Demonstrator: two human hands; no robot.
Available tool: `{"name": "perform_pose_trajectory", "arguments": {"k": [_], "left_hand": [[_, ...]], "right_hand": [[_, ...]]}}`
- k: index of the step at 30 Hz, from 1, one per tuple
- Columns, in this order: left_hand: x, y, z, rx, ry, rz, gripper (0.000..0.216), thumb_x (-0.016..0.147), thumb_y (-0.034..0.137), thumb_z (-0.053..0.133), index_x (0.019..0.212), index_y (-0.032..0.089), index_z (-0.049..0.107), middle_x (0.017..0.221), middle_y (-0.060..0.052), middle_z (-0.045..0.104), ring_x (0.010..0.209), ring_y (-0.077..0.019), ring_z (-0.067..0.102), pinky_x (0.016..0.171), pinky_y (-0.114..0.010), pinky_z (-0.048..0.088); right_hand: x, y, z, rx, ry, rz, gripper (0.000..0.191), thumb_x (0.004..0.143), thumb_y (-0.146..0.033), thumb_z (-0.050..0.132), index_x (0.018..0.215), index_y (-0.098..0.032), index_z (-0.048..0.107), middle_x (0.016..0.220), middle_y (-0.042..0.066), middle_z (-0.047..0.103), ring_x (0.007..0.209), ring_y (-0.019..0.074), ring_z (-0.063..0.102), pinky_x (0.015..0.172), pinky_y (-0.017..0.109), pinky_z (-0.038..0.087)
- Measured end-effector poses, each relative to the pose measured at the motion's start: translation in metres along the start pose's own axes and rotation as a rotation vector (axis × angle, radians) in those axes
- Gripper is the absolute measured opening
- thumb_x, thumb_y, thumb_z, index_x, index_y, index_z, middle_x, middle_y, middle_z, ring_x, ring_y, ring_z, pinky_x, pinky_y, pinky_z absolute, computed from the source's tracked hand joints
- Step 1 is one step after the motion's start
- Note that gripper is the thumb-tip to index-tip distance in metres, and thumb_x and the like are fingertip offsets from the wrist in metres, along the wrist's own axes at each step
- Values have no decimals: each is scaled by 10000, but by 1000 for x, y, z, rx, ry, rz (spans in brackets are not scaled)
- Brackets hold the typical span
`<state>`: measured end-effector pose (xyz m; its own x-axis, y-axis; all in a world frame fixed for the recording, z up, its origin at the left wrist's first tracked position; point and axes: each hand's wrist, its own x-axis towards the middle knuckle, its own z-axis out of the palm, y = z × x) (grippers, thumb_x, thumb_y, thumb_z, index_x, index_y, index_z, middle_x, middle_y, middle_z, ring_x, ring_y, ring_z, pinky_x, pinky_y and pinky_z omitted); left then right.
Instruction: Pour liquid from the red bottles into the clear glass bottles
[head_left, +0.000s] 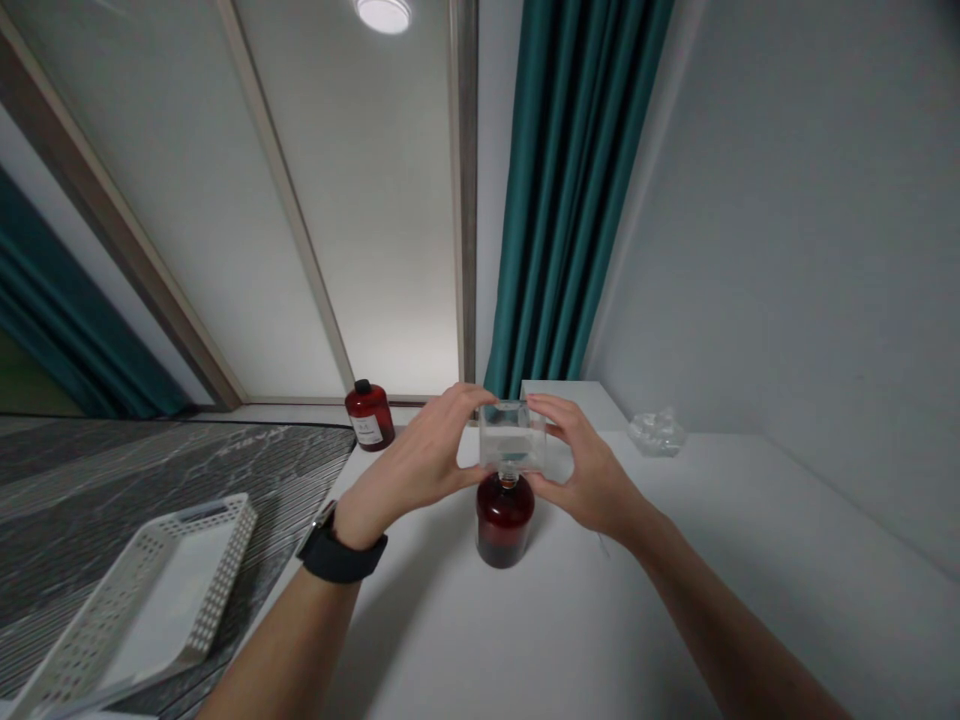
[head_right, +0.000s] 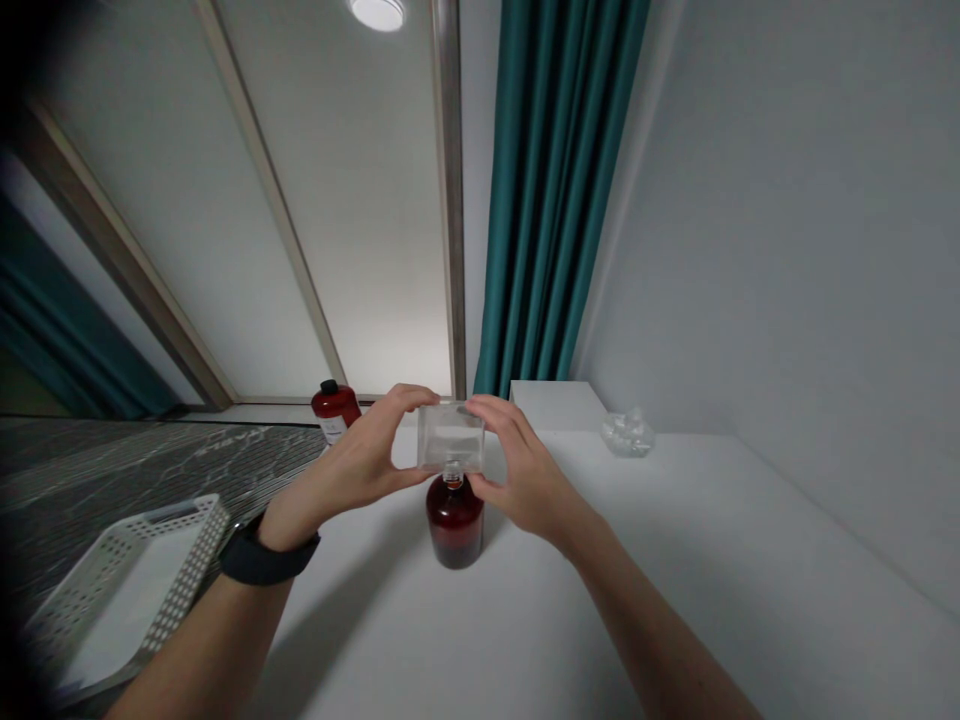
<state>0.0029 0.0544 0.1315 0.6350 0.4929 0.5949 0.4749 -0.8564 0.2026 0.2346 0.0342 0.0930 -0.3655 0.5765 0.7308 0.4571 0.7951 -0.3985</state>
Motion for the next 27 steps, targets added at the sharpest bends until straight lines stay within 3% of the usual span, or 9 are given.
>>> {"name": "perform_pose_trajectory", "arguments": {"k": [27], "left_hand": [[-1,3,-2,68,-6,24,612,837,199,741,1325,202,372,1302,-153,541,1230,-314,550,1002,-494,514]], "right_hand": [[1,-1,-4,-72,1,-69,730,822,-70,661,1450,-294,365,1424,121,492,1372,298,474,1142,564,444]]}}
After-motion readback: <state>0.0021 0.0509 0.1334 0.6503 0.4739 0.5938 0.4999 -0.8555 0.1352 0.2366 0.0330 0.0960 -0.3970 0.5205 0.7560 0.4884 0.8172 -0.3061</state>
